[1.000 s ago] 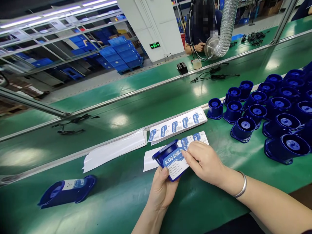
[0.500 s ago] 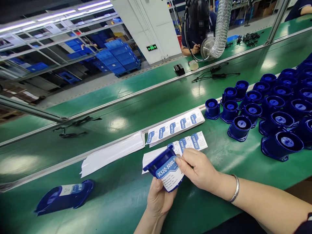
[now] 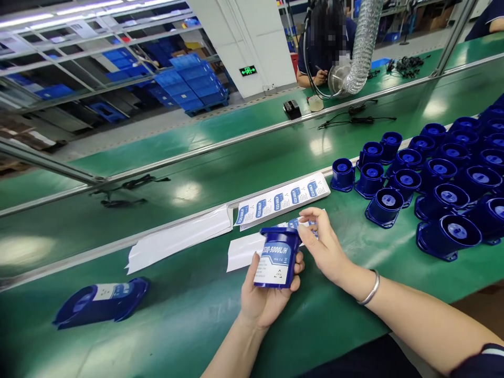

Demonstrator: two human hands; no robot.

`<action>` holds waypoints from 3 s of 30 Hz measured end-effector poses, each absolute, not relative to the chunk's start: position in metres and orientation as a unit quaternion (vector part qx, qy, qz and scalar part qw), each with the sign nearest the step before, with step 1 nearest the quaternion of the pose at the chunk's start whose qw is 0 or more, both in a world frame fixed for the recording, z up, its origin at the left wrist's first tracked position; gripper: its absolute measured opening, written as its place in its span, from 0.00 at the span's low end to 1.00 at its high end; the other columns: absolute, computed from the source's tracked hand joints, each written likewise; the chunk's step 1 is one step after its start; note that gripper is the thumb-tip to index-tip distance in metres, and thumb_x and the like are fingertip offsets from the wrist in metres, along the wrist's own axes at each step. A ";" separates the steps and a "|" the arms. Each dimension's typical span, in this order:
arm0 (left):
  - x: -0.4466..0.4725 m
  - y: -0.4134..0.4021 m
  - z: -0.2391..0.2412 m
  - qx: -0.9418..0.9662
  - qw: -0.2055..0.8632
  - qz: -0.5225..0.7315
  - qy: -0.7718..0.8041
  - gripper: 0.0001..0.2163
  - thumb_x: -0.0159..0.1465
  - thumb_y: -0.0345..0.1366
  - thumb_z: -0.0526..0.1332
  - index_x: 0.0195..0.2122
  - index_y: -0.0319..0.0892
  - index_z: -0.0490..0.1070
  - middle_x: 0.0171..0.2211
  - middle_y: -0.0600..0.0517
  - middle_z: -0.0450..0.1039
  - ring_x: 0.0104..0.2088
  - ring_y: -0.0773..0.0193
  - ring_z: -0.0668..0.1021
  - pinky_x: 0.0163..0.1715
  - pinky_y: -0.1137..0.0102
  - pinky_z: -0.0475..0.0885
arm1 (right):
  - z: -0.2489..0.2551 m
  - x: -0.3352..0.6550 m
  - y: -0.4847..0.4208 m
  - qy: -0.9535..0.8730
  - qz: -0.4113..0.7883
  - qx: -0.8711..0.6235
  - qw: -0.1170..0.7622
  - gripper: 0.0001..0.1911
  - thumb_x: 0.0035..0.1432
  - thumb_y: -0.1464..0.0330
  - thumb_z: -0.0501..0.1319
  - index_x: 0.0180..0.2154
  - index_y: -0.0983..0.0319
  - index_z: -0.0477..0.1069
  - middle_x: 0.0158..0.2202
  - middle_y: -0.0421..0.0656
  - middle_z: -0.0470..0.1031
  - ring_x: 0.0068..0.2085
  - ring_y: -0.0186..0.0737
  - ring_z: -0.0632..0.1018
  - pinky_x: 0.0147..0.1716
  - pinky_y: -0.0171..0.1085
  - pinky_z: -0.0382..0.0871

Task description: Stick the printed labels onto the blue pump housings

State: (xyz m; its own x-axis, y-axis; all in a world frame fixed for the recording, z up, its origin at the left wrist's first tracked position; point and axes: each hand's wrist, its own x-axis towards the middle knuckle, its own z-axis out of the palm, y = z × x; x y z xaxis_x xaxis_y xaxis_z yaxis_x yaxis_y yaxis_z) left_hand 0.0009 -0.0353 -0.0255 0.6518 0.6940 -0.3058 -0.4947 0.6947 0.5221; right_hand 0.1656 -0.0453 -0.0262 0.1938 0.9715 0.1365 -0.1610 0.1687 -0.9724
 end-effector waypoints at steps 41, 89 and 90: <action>0.004 -0.038 -0.013 0.517 0.726 0.318 0.322 0.42 0.49 0.36 0.77 0.65 0.51 0.63 0.65 0.43 0.62 0.60 0.42 0.71 0.56 0.50 0.71 | -0.037 0.181 -0.043 -0.431 0.446 -0.512 0.595 0.28 0.64 0.53 0.61 0.60 0.56 0.60 0.43 0.43 0.77 0.46 0.45 0.77 0.48 0.43 0.69; 0.007 -0.029 -0.017 0.226 0.853 0.347 0.317 0.14 0.59 0.39 0.72 0.44 0.40 0.81 0.43 0.46 0.81 0.45 0.57 0.80 0.48 0.66 0.72 | -0.041 0.176 -0.056 -0.651 0.273 -0.392 0.590 0.30 0.65 0.54 0.57 0.64 0.56 0.55 0.48 0.50 0.72 0.46 0.54 0.77 0.41 0.53 0.74; 0.007 -0.030 -0.018 0.208 0.861 0.345 0.310 0.13 0.58 0.37 0.72 0.44 0.40 0.81 0.43 0.46 0.81 0.44 0.58 0.80 0.47 0.67 0.72 | -0.041 0.176 -0.057 -0.657 0.269 -0.383 0.591 0.30 0.65 0.54 0.57 0.64 0.56 0.54 0.48 0.50 0.72 0.46 0.54 0.77 0.43 0.55 0.74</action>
